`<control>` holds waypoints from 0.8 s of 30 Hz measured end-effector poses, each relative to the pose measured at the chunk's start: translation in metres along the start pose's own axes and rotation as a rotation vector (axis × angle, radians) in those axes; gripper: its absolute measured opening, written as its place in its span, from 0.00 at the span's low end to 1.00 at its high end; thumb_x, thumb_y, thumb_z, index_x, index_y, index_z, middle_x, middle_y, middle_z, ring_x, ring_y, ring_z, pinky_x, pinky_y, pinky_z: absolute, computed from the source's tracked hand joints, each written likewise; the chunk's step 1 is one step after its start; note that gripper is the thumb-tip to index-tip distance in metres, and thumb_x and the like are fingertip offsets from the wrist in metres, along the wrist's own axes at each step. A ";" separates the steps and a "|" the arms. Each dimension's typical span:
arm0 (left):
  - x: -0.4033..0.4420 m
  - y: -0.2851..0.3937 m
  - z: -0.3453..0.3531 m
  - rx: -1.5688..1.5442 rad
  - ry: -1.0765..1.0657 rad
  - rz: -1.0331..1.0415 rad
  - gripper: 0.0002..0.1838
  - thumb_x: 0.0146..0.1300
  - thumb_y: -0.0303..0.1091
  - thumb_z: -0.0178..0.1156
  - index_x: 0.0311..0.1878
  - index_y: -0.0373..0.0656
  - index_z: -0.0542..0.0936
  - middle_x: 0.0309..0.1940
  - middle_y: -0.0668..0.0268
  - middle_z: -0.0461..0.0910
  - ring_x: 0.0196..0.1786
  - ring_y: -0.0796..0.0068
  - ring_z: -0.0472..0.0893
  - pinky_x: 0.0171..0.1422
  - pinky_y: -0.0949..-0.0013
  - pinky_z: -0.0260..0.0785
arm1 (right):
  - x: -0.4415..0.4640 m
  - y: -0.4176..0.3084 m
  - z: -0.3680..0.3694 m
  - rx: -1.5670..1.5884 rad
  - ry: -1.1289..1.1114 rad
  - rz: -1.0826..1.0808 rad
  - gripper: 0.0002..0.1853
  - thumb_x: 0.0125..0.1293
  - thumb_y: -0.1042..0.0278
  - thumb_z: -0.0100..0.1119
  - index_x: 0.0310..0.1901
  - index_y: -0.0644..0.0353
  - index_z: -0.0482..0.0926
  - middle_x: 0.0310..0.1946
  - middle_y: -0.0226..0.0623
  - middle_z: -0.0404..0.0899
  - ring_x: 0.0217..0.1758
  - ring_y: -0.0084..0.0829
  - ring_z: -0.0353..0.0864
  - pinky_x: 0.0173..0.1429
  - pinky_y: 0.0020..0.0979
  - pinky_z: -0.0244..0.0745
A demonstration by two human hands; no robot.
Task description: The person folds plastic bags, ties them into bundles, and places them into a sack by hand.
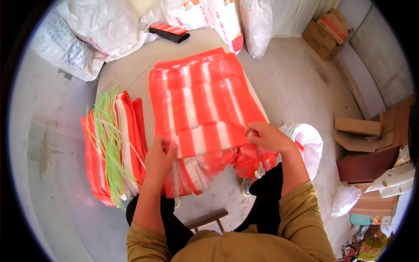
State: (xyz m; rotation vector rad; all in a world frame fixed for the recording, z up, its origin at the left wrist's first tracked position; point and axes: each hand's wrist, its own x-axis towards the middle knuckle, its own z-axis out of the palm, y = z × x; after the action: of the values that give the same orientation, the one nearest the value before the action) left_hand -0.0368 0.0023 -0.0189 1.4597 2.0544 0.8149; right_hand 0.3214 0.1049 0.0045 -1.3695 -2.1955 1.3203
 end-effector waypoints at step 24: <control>-0.011 -0.003 -0.018 0.169 0.207 0.622 0.22 0.54 0.17 0.66 0.52 0.43 0.88 0.45 0.60 0.80 0.50 0.56 0.76 0.55 0.62 0.71 | -0.008 -0.011 -0.003 -0.331 0.246 -0.259 0.19 0.62 0.83 0.63 0.55 0.58 0.85 0.52 0.36 0.77 0.56 0.38 0.81 0.58 0.35 0.78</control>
State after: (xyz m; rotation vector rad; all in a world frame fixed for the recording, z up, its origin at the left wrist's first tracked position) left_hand -0.0483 -0.0122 -0.0078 2.2467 1.8502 1.0801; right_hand 0.3210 0.0981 0.0168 -1.2173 -2.3873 0.6834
